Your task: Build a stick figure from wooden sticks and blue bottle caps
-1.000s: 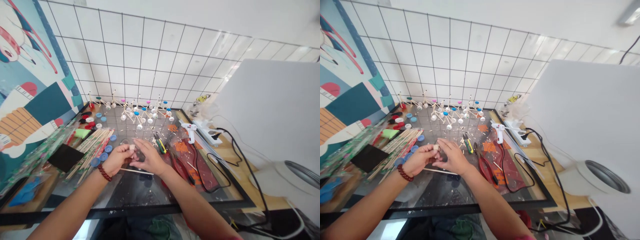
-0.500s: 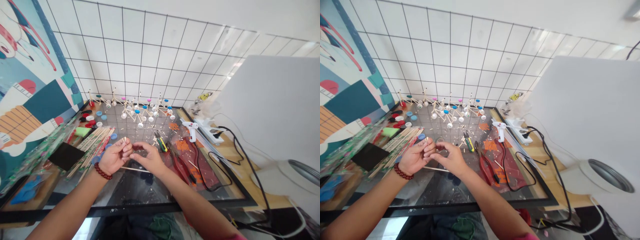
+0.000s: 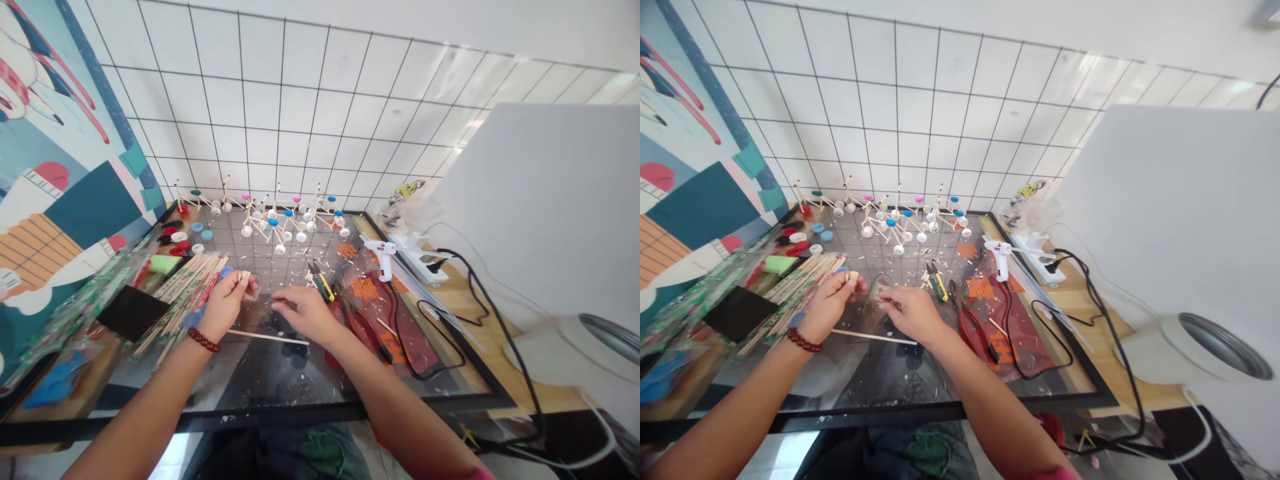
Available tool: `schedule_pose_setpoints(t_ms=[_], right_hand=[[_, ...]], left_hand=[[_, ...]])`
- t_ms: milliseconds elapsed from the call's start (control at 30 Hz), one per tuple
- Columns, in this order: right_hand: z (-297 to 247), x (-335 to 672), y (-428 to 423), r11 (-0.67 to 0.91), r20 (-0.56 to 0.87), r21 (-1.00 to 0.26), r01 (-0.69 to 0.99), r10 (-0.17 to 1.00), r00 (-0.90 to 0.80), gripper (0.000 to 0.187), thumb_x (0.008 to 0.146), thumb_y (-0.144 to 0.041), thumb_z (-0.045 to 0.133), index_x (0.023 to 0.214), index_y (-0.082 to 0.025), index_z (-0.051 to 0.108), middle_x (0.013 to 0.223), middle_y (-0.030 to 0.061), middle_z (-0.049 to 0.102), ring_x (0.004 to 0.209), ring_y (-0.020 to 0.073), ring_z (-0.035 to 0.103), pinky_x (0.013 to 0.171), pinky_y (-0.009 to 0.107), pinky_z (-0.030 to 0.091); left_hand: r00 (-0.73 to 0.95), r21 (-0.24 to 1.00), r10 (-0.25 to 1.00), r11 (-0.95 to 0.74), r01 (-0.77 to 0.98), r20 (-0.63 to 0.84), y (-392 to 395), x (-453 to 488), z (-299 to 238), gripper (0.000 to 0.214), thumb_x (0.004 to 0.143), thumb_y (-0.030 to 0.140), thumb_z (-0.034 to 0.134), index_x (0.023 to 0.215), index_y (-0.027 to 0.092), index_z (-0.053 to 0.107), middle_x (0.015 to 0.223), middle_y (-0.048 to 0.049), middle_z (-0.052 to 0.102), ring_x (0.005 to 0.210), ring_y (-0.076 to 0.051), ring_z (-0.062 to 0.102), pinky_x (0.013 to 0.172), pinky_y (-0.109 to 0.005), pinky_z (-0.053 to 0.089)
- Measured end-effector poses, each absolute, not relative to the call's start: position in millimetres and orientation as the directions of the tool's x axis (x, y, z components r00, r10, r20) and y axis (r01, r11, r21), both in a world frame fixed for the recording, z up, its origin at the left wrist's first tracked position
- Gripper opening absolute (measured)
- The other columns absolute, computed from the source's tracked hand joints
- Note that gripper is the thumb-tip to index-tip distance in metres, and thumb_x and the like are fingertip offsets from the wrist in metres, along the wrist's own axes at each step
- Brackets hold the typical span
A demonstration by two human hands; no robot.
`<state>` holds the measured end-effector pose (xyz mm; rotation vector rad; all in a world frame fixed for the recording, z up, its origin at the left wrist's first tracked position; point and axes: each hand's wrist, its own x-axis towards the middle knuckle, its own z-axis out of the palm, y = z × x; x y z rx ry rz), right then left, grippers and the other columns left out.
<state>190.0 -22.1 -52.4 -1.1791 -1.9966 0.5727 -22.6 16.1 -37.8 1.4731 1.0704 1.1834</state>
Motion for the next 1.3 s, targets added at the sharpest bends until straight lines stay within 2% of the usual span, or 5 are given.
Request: schedule_pose_setpoints(t_ms=[267, 500, 700, 967, 1300], right_hand=[[-33.8, 170.8, -37.4, 0.618, 0.084, -0.344, 0.707, 0.770, -0.633, 0.012, 0.097, -0.034, 0.083, 0.096, -0.022, 0.084, 0.097, 0.0053, 0.083, 0.094, 0.0220, 0.075, 0.085, 0.032, 0.053], [-6.9, 184.0, -35.7, 0.239, -0.196, -0.165, 0.957, 0.943, -0.270, 0.022, 0.094, -0.023, 0.067, 0.100, -0.018, 0.087, 0.104, 0.0170, 0.086, 0.102, 0.0347, 0.081, 0.082, 0.037, 0.060], [1.6, 209.5, -22.3, -0.083, -0.245, -0.070, 0.994, 0.968, 0.063, 0.031, 0.096, -0.029, 0.064, 0.114, -0.016, 0.086, 0.118, 0.0201, 0.084, 0.118, 0.0374, 0.080, 0.092, 0.040, 0.063], [-7.7, 203.6, -25.4, -0.018, -0.052, -0.379, 0.925, 0.999, -0.002, 0.021, 0.100, -0.035, 0.070, 0.108, -0.021, 0.084, 0.099, 0.0103, 0.085, 0.103, 0.0301, 0.080, 0.091, 0.038, 0.060], [-41.8, 203.3, -23.1, 0.603, 0.445, -0.561, 0.567, 0.797, -0.408, 0.083, 0.084, -0.020, 0.076, 0.163, -0.027, 0.051, 0.157, 0.0154, 0.064, 0.146, 0.0338, 0.061, 0.127, 0.055, 0.046]], left_hand=[[0.168, 0.578, 0.825, -0.508, 0.639, 0.540, 26.7, -33.9, -49.4, 0.027, 0.096, 0.029, 0.055, 0.088, 0.020, 0.079, 0.094, -0.0128, 0.070, 0.096, -0.033, 0.065, 0.095, -0.050, 0.052], [-0.169, 0.973, 0.959, -0.218, 0.076, 0.228, 33.8, -34.3, -43.2, 0.016, 0.090, 0.036, 0.072, 0.084, 0.020, 0.071, 0.082, -0.0047, 0.073, 0.082, -0.022, 0.069, 0.086, -0.037, 0.059], [-0.147, 0.942, 0.980, 0.081, -0.326, -0.135, 29.9, -25.8, -31.5, 0.012, 0.084, 0.023, 0.078, 0.087, 0.017, 0.068, 0.069, -0.0002, 0.071, 0.058, -0.014, 0.067, 0.065, -0.028, 0.059], [0.295, 0.881, 0.910, 0.376, -0.288, -0.291, 12.5, -17.8, -25.6, 0.015, 0.081, 0.010, 0.087, 0.092, 0.012, 0.078, 0.084, -0.0108, 0.083, 0.073, -0.020, 0.081, 0.072, -0.030, 0.068], [0.474, 0.887, 0.827, 0.427, -0.177, -0.304, 5.9, -18.1, -31.7, 0.030, 0.074, 0.025, 0.099, 0.096, 0.014, 0.082, 0.089, -0.0112, 0.085, 0.072, -0.020, 0.079, 0.072, -0.029, 0.064]])
